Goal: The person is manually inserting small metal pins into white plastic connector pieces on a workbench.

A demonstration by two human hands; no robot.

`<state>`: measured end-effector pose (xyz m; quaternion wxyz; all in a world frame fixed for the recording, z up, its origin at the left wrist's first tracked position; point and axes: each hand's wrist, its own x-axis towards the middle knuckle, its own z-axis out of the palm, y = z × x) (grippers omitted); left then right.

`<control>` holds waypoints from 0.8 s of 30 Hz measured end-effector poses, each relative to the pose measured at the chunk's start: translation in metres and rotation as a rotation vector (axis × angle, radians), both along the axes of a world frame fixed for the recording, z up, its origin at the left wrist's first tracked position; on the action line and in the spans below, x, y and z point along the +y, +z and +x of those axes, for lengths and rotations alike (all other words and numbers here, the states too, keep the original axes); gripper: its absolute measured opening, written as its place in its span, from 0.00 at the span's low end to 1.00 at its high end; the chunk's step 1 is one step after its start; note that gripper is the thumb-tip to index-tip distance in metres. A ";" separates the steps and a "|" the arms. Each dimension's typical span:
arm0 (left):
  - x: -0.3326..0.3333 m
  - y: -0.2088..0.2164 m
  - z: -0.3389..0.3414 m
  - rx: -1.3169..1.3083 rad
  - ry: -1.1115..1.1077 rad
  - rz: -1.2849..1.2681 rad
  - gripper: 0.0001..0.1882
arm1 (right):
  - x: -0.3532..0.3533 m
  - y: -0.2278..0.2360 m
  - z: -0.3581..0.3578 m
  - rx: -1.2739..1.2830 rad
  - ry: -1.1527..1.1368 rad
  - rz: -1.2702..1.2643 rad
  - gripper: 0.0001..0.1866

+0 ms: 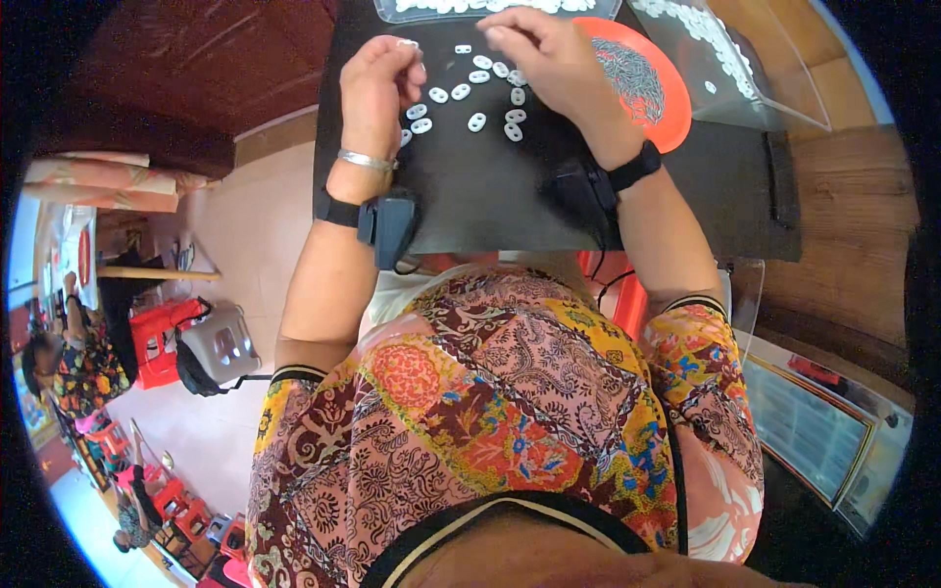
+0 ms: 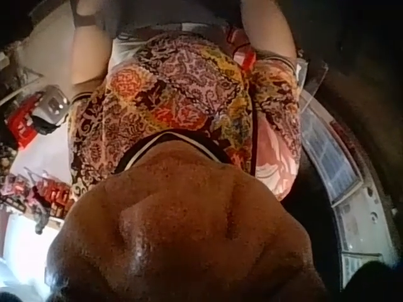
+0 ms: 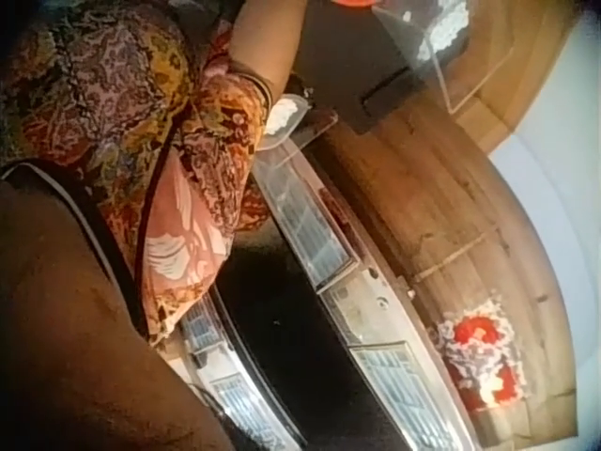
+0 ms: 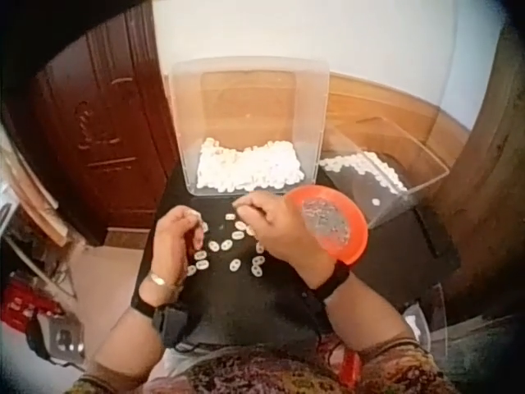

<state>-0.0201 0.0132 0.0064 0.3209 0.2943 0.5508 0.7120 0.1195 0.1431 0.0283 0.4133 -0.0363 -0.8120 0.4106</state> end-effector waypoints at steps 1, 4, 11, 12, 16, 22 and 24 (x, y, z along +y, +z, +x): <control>-0.001 -0.002 -0.003 -0.003 0.007 0.003 0.07 | -0.003 0.008 0.001 0.226 0.069 0.089 0.09; -0.002 -0.005 -0.008 -0.035 0.025 0.023 0.08 | -0.005 0.021 0.010 -0.128 -0.175 -0.110 0.09; -0.001 -0.006 -0.014 -0.087 0.106 0.112 0.08 | -0.004 0.024 0.006 -0.234 -0.157 -0.126 0.08; 0.000 -0.007 -0.017 -0.090 0.111 0.119 0.08 | -0.003 0.025 0.005 -0.260 -0.127 -0.098 0.09; -0.002 -0.010 -0.027 -0.200 0.230 0.230 0.07 | -0.014 0.049 -0.018 -0.605 -0.108 0.055 0.09; 0.002 -0.011 -0.027 -0.255 0.259 0.230 0.07 | 0.005 0.012 -0.079 -0.807 -0.196 0.844 0.09; 0.000 -0.010 -0.027 -0.238 0.264 0.223 0.07 | 0.003 0.008 -0.081 -0.773 -0.156 0.983 0.08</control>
